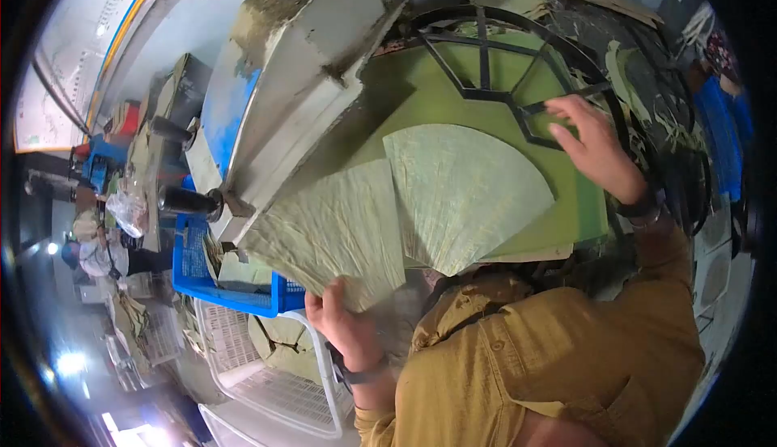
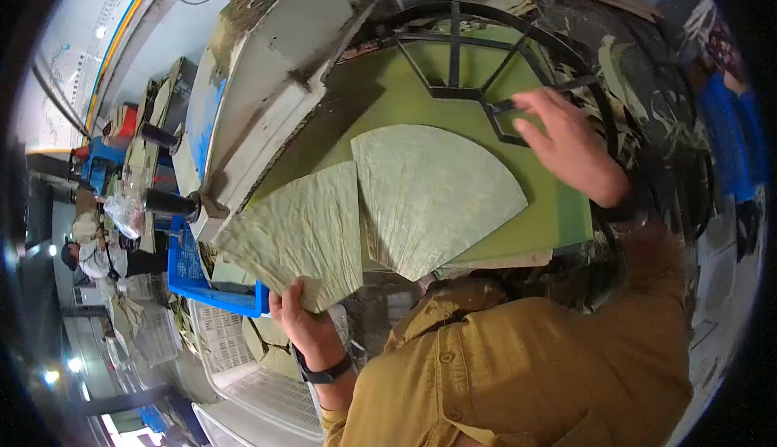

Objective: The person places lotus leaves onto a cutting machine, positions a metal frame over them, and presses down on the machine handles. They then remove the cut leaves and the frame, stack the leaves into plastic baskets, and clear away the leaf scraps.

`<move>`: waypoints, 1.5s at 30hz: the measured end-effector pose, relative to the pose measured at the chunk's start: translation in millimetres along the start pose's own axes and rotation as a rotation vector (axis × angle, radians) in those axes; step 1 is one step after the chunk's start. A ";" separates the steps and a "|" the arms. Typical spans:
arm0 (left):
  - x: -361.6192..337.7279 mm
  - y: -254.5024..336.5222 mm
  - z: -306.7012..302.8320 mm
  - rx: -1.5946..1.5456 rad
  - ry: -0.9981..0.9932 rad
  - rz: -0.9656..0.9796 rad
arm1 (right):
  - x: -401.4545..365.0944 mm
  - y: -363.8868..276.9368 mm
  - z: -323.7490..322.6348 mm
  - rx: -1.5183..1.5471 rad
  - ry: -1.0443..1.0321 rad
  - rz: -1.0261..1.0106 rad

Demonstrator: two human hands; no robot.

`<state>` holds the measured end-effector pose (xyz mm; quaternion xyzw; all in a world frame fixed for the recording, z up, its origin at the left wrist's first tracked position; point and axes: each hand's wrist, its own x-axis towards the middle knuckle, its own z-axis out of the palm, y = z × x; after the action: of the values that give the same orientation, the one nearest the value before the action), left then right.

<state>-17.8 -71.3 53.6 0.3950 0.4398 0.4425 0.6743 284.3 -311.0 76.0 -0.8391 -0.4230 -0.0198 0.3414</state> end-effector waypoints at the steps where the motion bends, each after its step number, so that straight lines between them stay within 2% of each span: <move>1: -15.9 6.0 6.2 0.290 -0.040 0.181 | 3.9 -6.1 1.8 -0.007 0.008 0.016; 3: -27.8 -12.0 8.9 0.237 -0.176 0.397 | 14.3 -16.0 6.0 0.349 -0.234 0.160; 4: -33.0 -13.4 10.4 0.558 -0.329 0.613 | 18.8 -17.9 9.1 0.344 -0.231 0.166; 5: -29.5 -22.3 7.3 0.679 -0.600 0.754 | 24.2 -17.9 14.6 0.437 -0.272 0.158; 6: -32.7 -9.9 31.0 0.796 -0.864 0.836 | 29.4 -17.1 21.9 0.533 -0.316 0.147; 7: -29.1 -21.4 46.6 0.826 -1.026 1.034 | 31.8 -15.0 35.7 0.539 -0.333 0.148; 8: -27.0 -54.5 55.5 1.083 -1.236 1.042 | 37.0 -9.3 51.1 0.571 -0.347 0.153; 9: -26.2 -63.9 63.9 1.167 -1.239 1.163 | 40.8 -6.7 59.4 0.607 -0.355 0.162; 10: -28.2 -63.0 64.2 1.148 -1.246 1.104 | 42.4 -9.2 57.2 0.400 -0.431 0.078; 11: -31.3 -58.6 65.1 1.129 -1.252 1.043 | 41.4 -8.5 60.9 0.401 -0.442 0.071; 12: -36.3 -50.8 65.7 1.134 -1.234 1.030 | 36.9 -5.9 66.4 0.198 -0.407 -0.011; 13: -40.7 -42.1 62.1 1.104 -1.069 0.950 | 33.6 -4.7 72.3 -0.001 -0.375 -0.100; 14: -44.2 -38.9 56.2 1.071 -0.900 0.872 | 32.0 -3.8 75.9 -0.021 -0.368 -0.111; 15: -48.1 -52.3 40.3 0.960 -0.578 0.890 | 36.5 -4.6 76.3 -0.011 -0.393 -0.132; 17: -51.2 -95.5 13.4 0.690 -0.058 0.409 | 48.5 -9.9 71.9 -0.047 -0.461 -0.010; 19: -50.8 -97.6 1.5 0.300 -0.089 -0.190 | 49.4 -13.7 72.7 -0.053 -0.470 -0.054; 20: -54.5 -85.4 9.7 0.046 -0.105 -0.453 | 47.9 -16.3 72.2 0.011 -0.559 0.003; 21: -50.9 -81.5 12.0 -0.072 -0.243 -0.501 | 52.0 -19.5 72.9 0.069 -0.636 0.048; 22: -51.7 -84.4 13.6 -0.131 -0.218 -0.475 | 43.9 -23.8 81.2 0.135 -0.672 0.029; 24: -59.2 -88.7 10.7 -0.221 -0.190 -0.431 | 24.5 -41.4 82.2 0.087 -0.554 -0.103; 25: -62.0 -87.9 1.8 -0.248 -0.195 -0.419 | 19.5 -41.3 85.2 0.161 -0.596 -0.057; 26: -67.0 -85.9 -7.2 -0.273 -0.201 -0.378 | 11.4 -44.3 86.6 0.466 -0.652 0.091; 27: -70.9 -83.0 -20.4 -0.292 -0.207 -0.332 | 3.8 -49.4 85.4 0.493 -0.684 0.113; 29: -75.3 -75.8 -52.1 -0.376 -0.225 -0.304 | -14.9 -73.5 86.1 0.556 -0.585 0.129; 31: -83.0 -55.2 -89.1 -0.619 -0.264 -0.342 | -25.5 -84.5 100.2 0.803 -0.475 0.151; 33: -108.1 -33.7 -133.7 -0.674 -0.183 -0.253 | -53.5 -124.2 114.9 0.931 -0.427 0.112; 35: -132.6 -10.1 -178.4 -0.730 -0.083 -0.163 | -89.4 -173.5 131.9 1.035 -0.564 0.028; 37: -158.8 1.6 -233.5 -0.814 0.026 0.015 | -143.9 -236.3 159.6 1.083 -0.857 -0.136; 39: -174.0 6.0 -278.2 -0.795 0.188 0.086 | -194.2 -294.4 193.9 1.074 -1.152 -0.320; 41: -190.1 18.7 -317.3 -0.773 0.368 0.303 | -238.2 -345.3 224.3 1.091 -1.338 -0.398; 42: -198.6 26.2 -335.5 -0.762 0.420 0.371 | -253.3 -356.2 244.6 1.192 -1.358 -0.243; 43: -208.4 37.1 -352.4 -0.765 0.433 0.394 | -263.9 -382.4 261.0 0.825 -1.428 -0.161; 44: -219.2 50.2 -366.9 -0.806 0.502 0.466 | -283.7 -412.0 259.6 1.187 -1.436 0.009; 45: -227.6 59.0 -381.6 -0.847 0.571 0.541 | -315.4 -482.5 239.4 1.543 -1.416 0.195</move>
<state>-442.7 -214.0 48.5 0.0538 0.2722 0.8258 0.4910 -328.3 -192.1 59.3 -0.2446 -0.3544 0.7775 0.4584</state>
